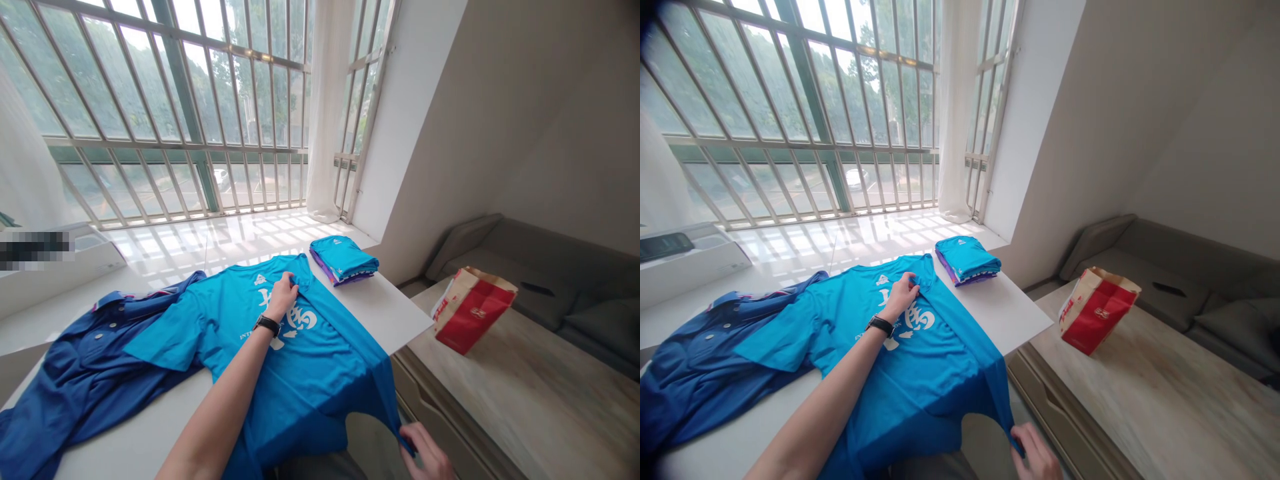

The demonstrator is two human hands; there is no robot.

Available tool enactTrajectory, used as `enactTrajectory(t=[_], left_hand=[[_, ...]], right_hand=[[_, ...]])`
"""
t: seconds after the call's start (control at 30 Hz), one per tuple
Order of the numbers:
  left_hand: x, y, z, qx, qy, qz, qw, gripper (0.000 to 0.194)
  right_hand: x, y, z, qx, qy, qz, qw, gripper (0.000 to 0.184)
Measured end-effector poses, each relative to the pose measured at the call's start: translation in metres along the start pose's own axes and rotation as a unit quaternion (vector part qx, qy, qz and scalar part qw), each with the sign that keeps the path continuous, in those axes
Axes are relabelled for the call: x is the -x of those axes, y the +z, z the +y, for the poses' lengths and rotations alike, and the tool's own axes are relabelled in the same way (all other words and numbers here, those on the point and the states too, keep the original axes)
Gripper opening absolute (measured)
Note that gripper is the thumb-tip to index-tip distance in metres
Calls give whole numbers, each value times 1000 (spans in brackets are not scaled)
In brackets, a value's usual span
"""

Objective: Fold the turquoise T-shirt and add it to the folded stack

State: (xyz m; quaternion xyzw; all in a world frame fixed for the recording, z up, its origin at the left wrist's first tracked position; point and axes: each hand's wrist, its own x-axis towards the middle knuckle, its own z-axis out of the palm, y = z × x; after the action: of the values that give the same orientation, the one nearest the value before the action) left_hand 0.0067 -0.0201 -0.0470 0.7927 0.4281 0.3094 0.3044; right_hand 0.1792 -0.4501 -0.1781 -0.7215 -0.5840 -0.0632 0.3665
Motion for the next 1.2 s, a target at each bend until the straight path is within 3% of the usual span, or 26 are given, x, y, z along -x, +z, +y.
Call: enactTrajectory(t=[0.17,0.3,0.37,0.43,0.57,0.67,0.77,0.87,0.97,1.07,1.2], left_hand=[[1,-6,2,-81,11,-10,997,26],[2,-17,1,-145,5,-8,989,27],[2,-23,0,-173,-6,2,985,28],[1,-29,-2,-193,-8,10,981,29],[-1,-34,-5,-207,25,-13,978,30],[0,-34,-8,-205,59,-53,976,29],[1,-35,-9,-201,75,-79,973,20],[1,-37,-9,-196,76,-82,974,17],[0,-39,-9,-189,75,-78,976,17],[-1,-41,-11,-183,73,-73,978,16],[-1,-44,-16,-182,61,-44,980,22]], right_hand=[[-5,14,-2,35,63,-44,996,33],[-28,9,-16,15,123,-133,983,31],[-49,-3,-25,-14,142,-137,980,34],[-80,-19,-33,-35,132,-87,987,32],[-160,-37,-54,-58,36,-35,997,25],[-217,-20,-70,-59,-53,-58,995,27],[-253,14,-77,-32,-115,-120,986,37],[-265,43,-73,9,-126,-224,966,56],[-262,57,-63,44,-114,-291,949,67],[-263,59,-57,50,-116,-293,948,69],[-292,66,-76,17,-133,-221,966,69]])
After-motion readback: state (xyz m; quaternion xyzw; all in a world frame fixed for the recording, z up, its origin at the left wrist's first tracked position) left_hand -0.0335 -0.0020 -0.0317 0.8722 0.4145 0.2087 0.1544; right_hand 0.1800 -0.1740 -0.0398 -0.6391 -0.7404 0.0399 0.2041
